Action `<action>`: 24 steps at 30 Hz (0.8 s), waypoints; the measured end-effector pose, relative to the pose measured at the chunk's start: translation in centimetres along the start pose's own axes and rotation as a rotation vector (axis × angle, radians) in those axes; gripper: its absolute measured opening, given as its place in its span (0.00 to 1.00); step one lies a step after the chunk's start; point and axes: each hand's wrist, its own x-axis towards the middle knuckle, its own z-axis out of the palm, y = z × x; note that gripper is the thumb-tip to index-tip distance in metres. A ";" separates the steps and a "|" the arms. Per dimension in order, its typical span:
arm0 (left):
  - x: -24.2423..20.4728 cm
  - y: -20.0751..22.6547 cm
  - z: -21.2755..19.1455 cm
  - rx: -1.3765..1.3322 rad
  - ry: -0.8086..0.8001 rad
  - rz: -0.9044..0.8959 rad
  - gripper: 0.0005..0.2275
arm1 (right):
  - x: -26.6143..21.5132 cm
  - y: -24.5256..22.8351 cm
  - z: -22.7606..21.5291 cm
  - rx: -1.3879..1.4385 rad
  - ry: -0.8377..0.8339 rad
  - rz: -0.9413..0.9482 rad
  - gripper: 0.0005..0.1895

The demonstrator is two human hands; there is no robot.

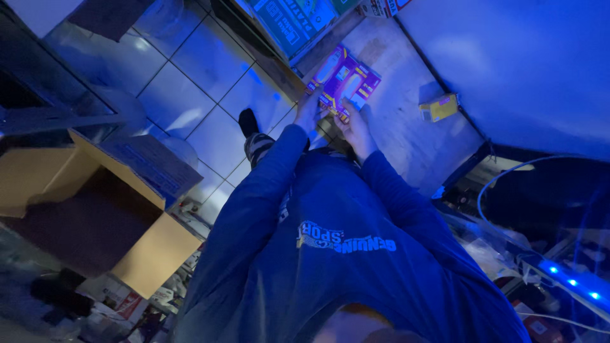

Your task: The person picks up several boxed light bulbs from a large cardboard shipping container, holds them up to view the packaging, and places them on a metal storage shelf.

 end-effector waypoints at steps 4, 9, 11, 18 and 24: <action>0.4 0.7 0.3 0.024 0.070 0.000 0.17 | 0.0 0.2 0.8 -0.038 0.094 -0.112 0.24; 0.7 1.4 1.6 0.200 0.167 0.258 0.18 | 1.2 0.0 2.2 -0.046 0.019 -0.210 0.27; 1.1 2.1 2.2 0.252 0.167 0.528 0.20 | 1.8 -0.1 2.9 -0.089 0.033 -0.230 0.28; 1.5 2.2 4.0 0.742 0.742 0.517 0.35 | 1.9 0.7 4.6 -0.253 0.234 -0.295 0.33; 1.4 2.0 3.9 0.063 0.109 0.255 0.17 | 1.2 1.4 4.9 -0.199 0.088 -0.342 0.33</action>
